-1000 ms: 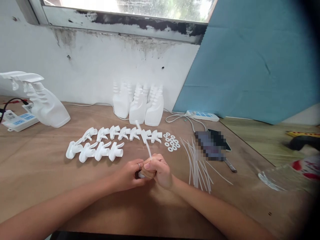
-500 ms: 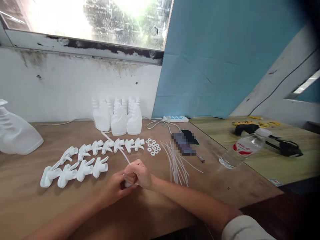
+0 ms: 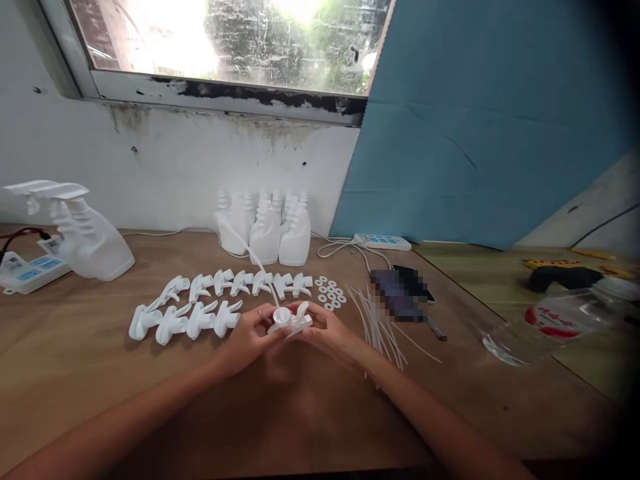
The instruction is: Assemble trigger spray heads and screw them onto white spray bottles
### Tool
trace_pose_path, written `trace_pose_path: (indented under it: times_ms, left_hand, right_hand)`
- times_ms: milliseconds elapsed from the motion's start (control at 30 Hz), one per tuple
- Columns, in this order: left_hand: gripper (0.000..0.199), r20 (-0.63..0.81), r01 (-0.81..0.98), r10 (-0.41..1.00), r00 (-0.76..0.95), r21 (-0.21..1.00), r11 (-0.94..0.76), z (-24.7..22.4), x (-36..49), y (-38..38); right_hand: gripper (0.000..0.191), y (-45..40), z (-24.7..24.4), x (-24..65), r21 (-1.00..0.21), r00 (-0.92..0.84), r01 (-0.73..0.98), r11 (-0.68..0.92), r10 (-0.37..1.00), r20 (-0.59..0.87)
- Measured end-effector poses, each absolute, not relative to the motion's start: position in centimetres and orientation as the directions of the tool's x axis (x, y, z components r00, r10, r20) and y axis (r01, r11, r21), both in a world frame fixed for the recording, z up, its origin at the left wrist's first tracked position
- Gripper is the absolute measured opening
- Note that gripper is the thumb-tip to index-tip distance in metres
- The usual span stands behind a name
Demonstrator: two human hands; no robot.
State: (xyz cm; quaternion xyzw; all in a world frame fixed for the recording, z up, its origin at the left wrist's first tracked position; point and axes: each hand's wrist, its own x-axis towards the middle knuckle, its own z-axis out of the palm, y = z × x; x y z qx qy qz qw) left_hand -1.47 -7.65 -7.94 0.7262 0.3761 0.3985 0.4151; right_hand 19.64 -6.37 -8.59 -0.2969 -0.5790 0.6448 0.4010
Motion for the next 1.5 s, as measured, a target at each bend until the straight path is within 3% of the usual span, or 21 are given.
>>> trace_pose_path:
  times_ms: [167,300,433,533,667,833,1067,1500]
  left_hand:
    - [0.025,0.397,0.261,0.818,0.416,0.810,-0.525,-6.0,-0.4,-6.2]
    - [0.038,0.525,0.345,0.768,0.367,0.690,-0.637,-4.5,-1.3,-1.1]
    - [0.045,0.593,0.657,0.805,-0.004,0.609,-0.445,-3.7,-3.2,6.6]
    - [0.057,0.561,0.716,0.826,-0.057,0.599,-0.358,-4.1,-3.8,10.9]
    - [0.062,0.503,0.753,0.863,-0.048,0.587,-0.299,-5.5,-3.4,13.2]
    - [0.056,0.469,0.777,0.882,-0.037,0.569,-0.270,-6.9,-3.0,13.1]
    - [0.045,0.586,0.794,0.810,0.039,0.474,-0.381,-5.3,-4.8,9.4]
    - [0.045,0.689,0.889,0.713,0.130,0.238,-0.392,-4.1,-7.9,6.1]
  right_hand:
    - [0.033,-6.0,-8.3,19.8,-0.969,-0.350,-0.245,-0.030,0.935,0.060]
    - [0.030,-5.0,-7.0,22.4,-0.922,-0.174,-0.380,0.065,0.975,0.141]
    - [0.036,-2.9,-6.9,26.6,-0.910,0.131,-0.342,0.235,0.971,0.202]
    - [0.042,-1.5,-7.0,29.3,-0.895,0.331,-0.302,0.329,0.916,0.225]
    - [0.042,-0.8,-7.0,31.2,-0.875,0.445,-0.248,0.415,0.852,0.278]
    - [0.039,-1.1,-7.2,31.6,-0.891,0.473,-0.080,0.446,0.804,0.360]
    - [0.036,-1.7,-6.7,31.2,-0.853,0.493,0.099,0.512,0.719,0.490]
    - [0.034,-1.5,-6.8,31.4,-0.842,0.477,0.180,0.508,0.704,0.527]
